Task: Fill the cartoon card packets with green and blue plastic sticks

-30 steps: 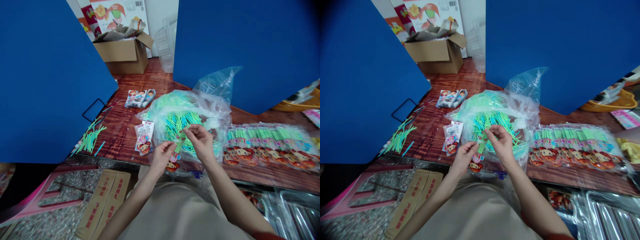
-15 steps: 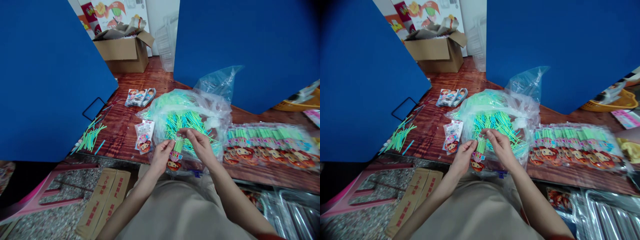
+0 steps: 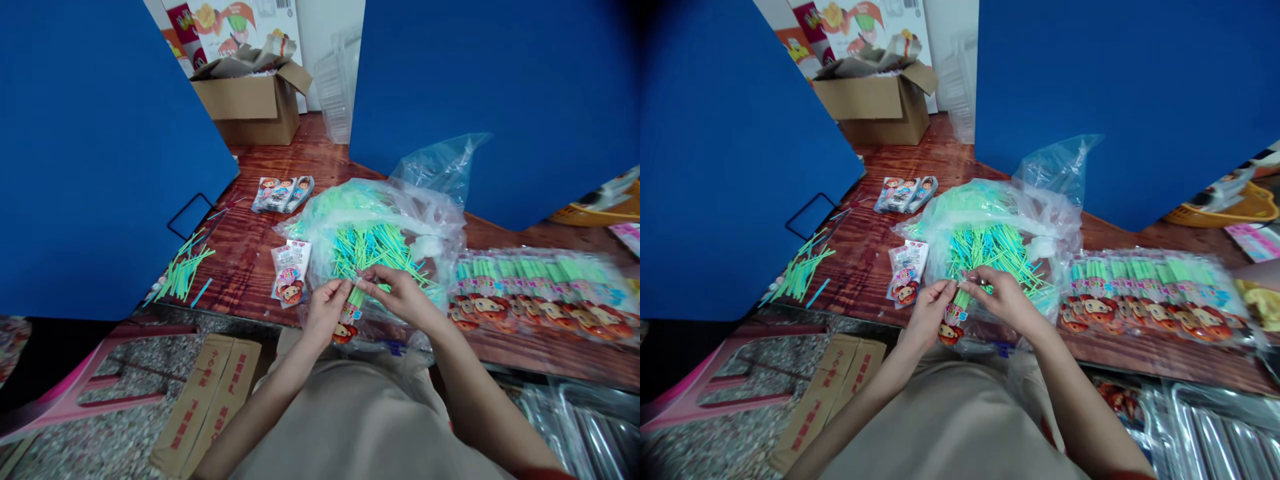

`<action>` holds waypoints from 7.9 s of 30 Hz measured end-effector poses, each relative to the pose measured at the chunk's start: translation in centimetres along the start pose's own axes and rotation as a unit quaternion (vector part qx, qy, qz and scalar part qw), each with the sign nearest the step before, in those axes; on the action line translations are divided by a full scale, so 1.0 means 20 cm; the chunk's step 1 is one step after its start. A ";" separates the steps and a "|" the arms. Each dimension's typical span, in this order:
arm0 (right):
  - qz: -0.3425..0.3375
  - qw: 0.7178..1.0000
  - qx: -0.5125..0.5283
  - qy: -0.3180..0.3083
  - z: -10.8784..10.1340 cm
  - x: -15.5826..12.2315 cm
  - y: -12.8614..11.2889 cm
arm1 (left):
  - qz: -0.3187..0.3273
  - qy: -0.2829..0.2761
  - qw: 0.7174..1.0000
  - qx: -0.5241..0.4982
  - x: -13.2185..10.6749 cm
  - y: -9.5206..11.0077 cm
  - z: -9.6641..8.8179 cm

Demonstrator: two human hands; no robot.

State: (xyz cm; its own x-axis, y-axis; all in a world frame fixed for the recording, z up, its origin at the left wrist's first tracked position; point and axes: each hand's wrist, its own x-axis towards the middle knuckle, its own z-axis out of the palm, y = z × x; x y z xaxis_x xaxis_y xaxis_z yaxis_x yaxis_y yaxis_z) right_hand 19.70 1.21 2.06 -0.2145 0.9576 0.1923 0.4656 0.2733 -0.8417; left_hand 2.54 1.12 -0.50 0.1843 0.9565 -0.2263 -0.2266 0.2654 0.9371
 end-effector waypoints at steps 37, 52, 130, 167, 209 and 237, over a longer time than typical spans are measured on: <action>0.099 0.974 0.204 0.025 -0.01 0.05 0.06 | -0.098 -0.024 0.995 -0.001 0.00 0.01 0.00; 0.087 0.959 0.265 0.050 0.11 0.01 0.00 | -0.077 0.006 0.996 -0.033 0.00 0.03 0.00; 0.059 0.964 0.225 0.127 0.11 0.01 -0.06 | -0.051 -0.011 0.998 -0.023 -0.02 0.06 0.00; 0.057 0.997 0.016 0.059 0.23 0.06 0.15 | 0.064 0.366 0.738 0.563 0.30 0.27 -0.95; 0.215 0.858 -0.464 -0.053 0.13 0.13 0.25 | 0.060 0.189 0.979 -0.054 0.20 0.24 -0.37; 0.142 0.965 0.015 0.222 0.00 0.02 0.40 | -0.026 0.047 0.997 0.052 0.05 0.06 -0.09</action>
State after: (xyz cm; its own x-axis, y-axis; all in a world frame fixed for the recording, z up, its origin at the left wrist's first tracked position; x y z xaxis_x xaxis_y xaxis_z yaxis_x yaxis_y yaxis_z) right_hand 23.40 3.74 -4.69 0.3100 0.9398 0.1436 0.4252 -0.0020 -0.9051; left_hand 0.65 2.56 -0.05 0.1025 0.9501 -0.2947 -0.1183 0.3058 0.9447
